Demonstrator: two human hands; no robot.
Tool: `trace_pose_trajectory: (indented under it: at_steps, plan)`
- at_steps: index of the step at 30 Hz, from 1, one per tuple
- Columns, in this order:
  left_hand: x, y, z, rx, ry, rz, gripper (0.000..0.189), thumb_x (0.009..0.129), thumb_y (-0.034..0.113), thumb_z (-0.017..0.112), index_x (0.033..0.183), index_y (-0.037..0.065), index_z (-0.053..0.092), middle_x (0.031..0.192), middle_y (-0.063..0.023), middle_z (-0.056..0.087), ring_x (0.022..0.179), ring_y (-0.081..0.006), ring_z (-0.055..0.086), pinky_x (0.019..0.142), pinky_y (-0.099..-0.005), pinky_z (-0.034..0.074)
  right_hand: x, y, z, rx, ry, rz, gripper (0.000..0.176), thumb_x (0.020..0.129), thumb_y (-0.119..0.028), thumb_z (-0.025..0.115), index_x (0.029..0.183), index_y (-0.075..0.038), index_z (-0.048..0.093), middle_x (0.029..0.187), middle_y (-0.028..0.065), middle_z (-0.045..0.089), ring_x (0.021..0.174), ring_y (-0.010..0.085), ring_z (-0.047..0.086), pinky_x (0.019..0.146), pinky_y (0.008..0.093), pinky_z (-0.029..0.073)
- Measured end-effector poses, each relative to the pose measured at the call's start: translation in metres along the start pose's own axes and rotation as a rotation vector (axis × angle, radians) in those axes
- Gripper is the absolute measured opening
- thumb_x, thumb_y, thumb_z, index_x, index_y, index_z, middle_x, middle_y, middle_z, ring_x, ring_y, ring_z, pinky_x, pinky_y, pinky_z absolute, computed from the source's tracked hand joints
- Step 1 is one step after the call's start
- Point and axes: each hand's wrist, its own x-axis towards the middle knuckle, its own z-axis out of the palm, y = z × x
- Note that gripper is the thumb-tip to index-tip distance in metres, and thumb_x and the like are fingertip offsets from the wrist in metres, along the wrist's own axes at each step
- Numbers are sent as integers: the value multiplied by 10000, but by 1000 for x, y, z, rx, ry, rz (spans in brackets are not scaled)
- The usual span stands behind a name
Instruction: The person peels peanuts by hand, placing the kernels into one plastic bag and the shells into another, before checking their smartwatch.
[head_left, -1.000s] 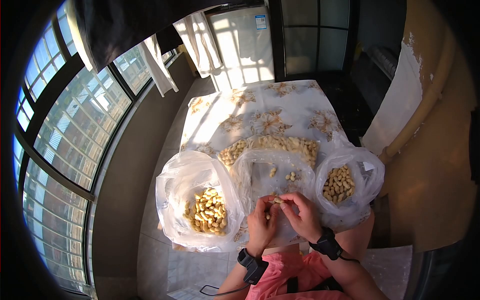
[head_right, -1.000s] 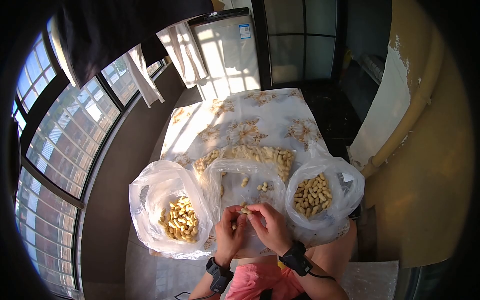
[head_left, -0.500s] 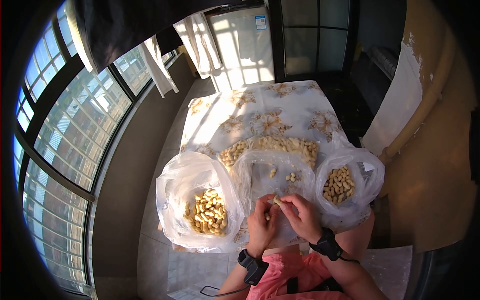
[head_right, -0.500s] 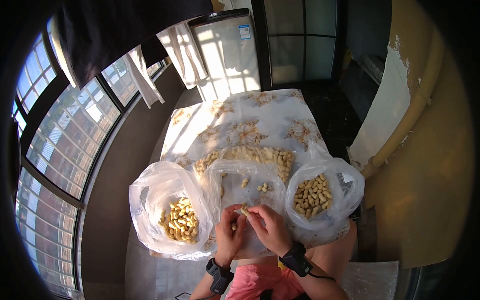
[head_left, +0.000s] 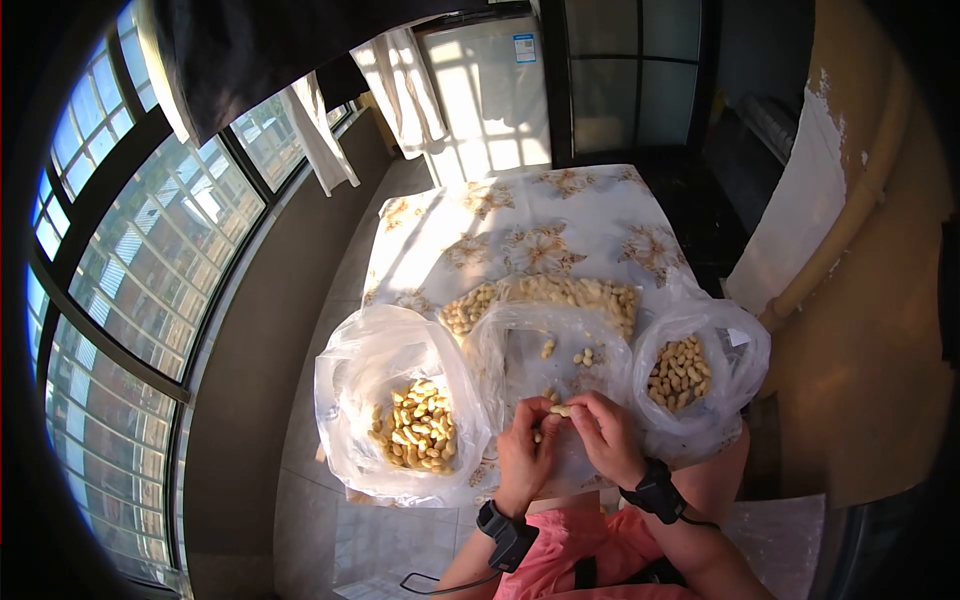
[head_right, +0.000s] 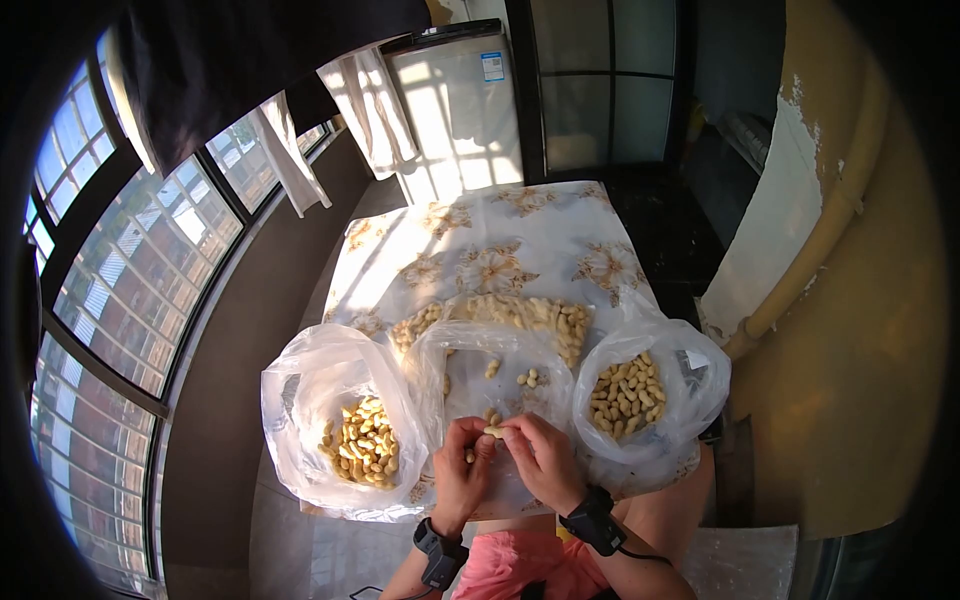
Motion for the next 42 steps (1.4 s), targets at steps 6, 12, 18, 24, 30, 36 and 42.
trace_pose_trajectory:
  at_steps: [6,12,18,24,30,36,42]
  plan:
    - [0,3,-2,28,-12,24,175,984,190,660,1060,46,593,802,-78,674,691,-165,652,646,-294,507,1,-7,-3,-55,-15,5,182,1028,-161,541,992,0,619,811,138,618,718,264,630,643,345,478]
    - [0,-2,-4,88,-28,32,201,997,233,642,1005,37,597,748,-91,639,641,-181,610,622,-303,492,-1,-2,1,28,-5,30,185,1015,-179,580,1023,1,620,861,139,643,756,247,651,669,332,496]
    - [0,-2,-3,94,-23,32,176,987,205,654,1017,38,607,736,-84,639,626,-171,586,613,-297,485,-1,2,0,8,-9,19,195,1001,-187,613,1057,0,619,903,144,662,789,244,666,688,326,510]
    - [0,1,-1,-1,-7,19,185,968,138,675,1124,59,614,813,-84,703,707,-144,651,656,-279,503,-1,1,-1,-8,-11,24,195,1008,-193,602,1051,-3,616,898,144,659,778,258,658,677,331,503]
    - [0,-1,-1,29,-42,38,192,966,137,680,1129,63,611,853,-84,717,733,-147,668,683,-276,514,0,-4,-2,-27,-14,20,196,1009,-196,602,1046,-4,613,895,142,657,781,266,657,671,334,499]
    - [0,0,-2,28,-32,17,149,994,156,639,1097,51,613,879,-94,715,743,-166,678,688,-286,522,-1,0,0,12,-15,23,190,990,-179,629,1050,0,611,902,139,661,803,245,669,688,328,512]
    - [0,2,-3,33,-36,-2,139,1002,151,622,1085,39,616,880,-106,713,758,-189,696,686,-301,532,-1,1,1,-1,-13,14,178,973,-158,650,1050,-1,614,909,137,666,810,233,680,685,326,519]
